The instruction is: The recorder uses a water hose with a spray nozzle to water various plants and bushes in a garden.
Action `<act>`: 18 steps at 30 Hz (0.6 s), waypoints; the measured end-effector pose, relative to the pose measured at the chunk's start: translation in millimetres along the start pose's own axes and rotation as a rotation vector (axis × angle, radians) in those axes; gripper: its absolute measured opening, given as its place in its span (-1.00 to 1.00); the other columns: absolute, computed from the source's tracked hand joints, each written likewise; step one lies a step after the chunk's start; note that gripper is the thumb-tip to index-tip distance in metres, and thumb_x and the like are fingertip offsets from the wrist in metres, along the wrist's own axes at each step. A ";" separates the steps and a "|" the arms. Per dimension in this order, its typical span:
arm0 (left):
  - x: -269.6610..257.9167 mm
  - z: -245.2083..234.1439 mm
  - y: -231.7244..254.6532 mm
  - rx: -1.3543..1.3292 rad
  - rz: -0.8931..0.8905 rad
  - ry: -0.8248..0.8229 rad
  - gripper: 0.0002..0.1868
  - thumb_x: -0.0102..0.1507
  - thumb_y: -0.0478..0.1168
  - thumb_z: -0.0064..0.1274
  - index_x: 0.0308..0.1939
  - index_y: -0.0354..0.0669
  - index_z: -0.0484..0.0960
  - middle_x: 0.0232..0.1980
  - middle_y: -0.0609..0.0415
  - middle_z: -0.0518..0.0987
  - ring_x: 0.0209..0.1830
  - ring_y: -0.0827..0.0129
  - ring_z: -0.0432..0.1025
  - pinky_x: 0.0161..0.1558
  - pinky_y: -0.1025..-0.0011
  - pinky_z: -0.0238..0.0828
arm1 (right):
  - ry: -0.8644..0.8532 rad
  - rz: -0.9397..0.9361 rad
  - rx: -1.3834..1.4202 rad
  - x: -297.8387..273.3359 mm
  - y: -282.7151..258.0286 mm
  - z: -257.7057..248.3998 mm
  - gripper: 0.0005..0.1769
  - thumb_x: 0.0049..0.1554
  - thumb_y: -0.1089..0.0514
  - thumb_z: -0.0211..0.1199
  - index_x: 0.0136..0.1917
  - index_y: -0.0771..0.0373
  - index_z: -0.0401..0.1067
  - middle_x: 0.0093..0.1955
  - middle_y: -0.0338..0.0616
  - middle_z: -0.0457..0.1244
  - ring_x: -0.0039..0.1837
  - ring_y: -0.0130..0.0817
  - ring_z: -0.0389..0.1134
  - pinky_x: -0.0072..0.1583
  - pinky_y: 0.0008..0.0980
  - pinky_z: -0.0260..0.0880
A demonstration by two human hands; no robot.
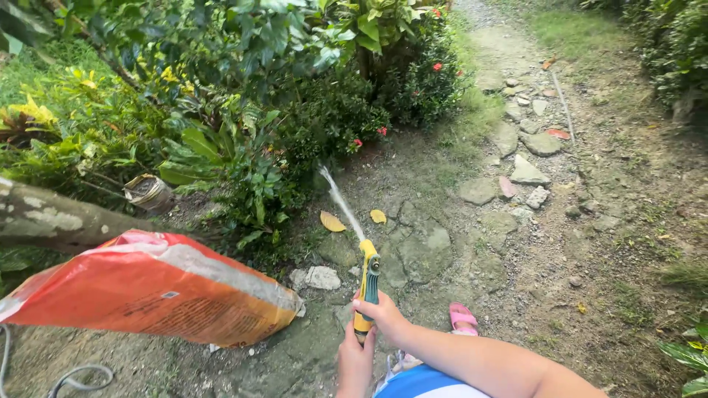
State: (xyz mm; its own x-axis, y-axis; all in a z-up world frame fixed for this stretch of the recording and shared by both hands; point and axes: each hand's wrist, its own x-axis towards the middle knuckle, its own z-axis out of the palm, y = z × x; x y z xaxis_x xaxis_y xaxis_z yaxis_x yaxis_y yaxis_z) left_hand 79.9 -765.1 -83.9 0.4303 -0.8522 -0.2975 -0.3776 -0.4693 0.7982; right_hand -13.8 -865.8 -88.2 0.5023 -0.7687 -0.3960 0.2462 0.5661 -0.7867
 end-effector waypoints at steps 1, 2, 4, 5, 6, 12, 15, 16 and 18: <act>4.0 2.8 4.0 0.003 0.006 -0.007 -0.55 0.25 -0.01 0.13 0.15 -0.08 0.48 -0.35 -0.13 0.71 -0.30 0.00 0.66 -0.30 0.12 0.49 | 0.007 -0.005 0.003 1.3 -4.9 -4.8 -0.60 0.04 0.01 0.37 0.08 0.22 0.40 -0.08 -0.20 0.35 0.02 -0.39 0.38 0.11 -0.29 0.39; 8.1 6.2 7.9 -0.009 0.041 -0.005 -0.54 0.25 -0.02 0.13 0.16 -0.09 0.47 -0.33 -0.15 0.71 -0.27 -0.02 0.65 -0.29 0.12 0.50 | 0.018 -0.022 -0.025 2.7 -9.7 -10.1 -0.59 0.05 0.00 0.37 0.09 0.22 0.40 -0.07 -0.20 0.36 0.03 -0.40 0.38 0.13 -0.30 0.39; 15.6 13.0 19.0 -0.016 0.081 -0.013 -0.53 0.24 -0.03 0.13 0.17 -0.10 0.45 -0.30 -0.16 0.71 -0.25 -0.04 0.65 -0.28 0.12 0.50 | 0.041 -0.043 -0.048 5.6 -17.2 -21.9 -0.58 0.06 -0.02 0.37 0.10 0.22 0.40 -0.06 -0.20 0.37 0.05 -0.40 0.38 0.15 -0.32 0.38; 19.3 16.9 26.7 -0.023 0.070 -0.040 -0.53 0.23 -0.04 0.13 0.18 -0.08 0.46 -0.29 -0.17 0.71 -0.25 -0.03 0.66 -0.28 0.12 0.51 | 0.064 -0.074 -0.063 7.5 -20.6 -28.8 -0.58 0.05 -0.02 0.36 0.09 0.24 0.41 -0.06 -0.19 0.38 0.05 -0.40 0.39 0.15 -0.32 0.37; 22.8 20.8 34.3 -0.029 0.060 -0.066 -0.52 0.23 -0.05 0.12 0.18 -0.07 0.46 -0.28 -0.18 0.72 -0.26 -0.03 0.67 -0.27 0.12 0.51 | 0.087 -0.105 -0.078 9.2 -24.0 -35.5 -0.57 0.05 -0.02 0.36 0.09 0.25 0.41 -0.07 -0.18 0.39 0.04 -0.39 0.39 0.16 -0.32 0.37; 40.6 41.7 100.4 0.122 0.118 -0.226 -0.53 0.25 0.00 0.12 0.18 -0.06 0.47 -0.35 -0.20 0.68 -0.29 -0.06 0.63 -0.26 0.10 0.46 | 0.205 -0.201 0.150 20.5 -43.1 -88.7 -0.60 0.05 0.02 0.34 0.07 0.28 0.41 -0.12 -0.14 0.37 -0.04 -0.31 0.38 0.08 -0.25 0.39; 47.3 59.1 105.4 0.136 0.254 -0.210 -0.49 0.24 -0.01 0.14 0.21 -0.08 0.46 -0.33 -0.19 0.69 -0.26 -0.09 0.61 -0.29 0.07 0.44 | 0.216 -0.291 0.145 19.1 -53.4 -105.9 -0.60 0.09 0.00 0.32 0.08 0.30 0.40 -0.10 -0.13 0.36 -0.01 -0.34 0.38 0.11 -0.30 0.39; 47.0 61.5 106.3 0.140 0.263 -0.219 -0.49 0.24 -0.01 0.14 0.21 -0.08 0.46 -0.33 -0.19 0.69 -0.26 -0.09 0.61 -0.29 0.07 0.44 | 0.224 -0.299 0.151 16.0 -57.8 -104.1 -0.60 0.09 0.00 0.32 0.08 0.30 0.40 -0.10 -0.13 0.36 -0.01 -0.34 0.38 0.11 -0.30 0.39; 48.8 67.2 109.3 0.100 0.275 -0.206 -0.51 0.26 -0.03 0.13 0.21 -0.10 0.45 -0.35 -0.18 0.69 -0.29 -0.05 0.63 -0.30 0.10 0.46 | 0.128 -0.304 0.199 11.9 -68.9 -101.4 -0.61 0.06 0.06 0.36 0.09 0.25 0.38 -0.07 -0.17 0.34 0.02 -0.36 0.38 0.12 -0.30 0.39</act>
State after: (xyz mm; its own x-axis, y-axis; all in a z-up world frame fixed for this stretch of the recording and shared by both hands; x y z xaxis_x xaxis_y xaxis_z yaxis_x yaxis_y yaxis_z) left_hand 4.5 -873.5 -46.4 0.1304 -0.9739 -0.1860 -0.5393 -0.2271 0.8109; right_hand -108.8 -944.1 -86.7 0.2776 -0.9341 -0.2247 0.5300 0.3440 -0.7751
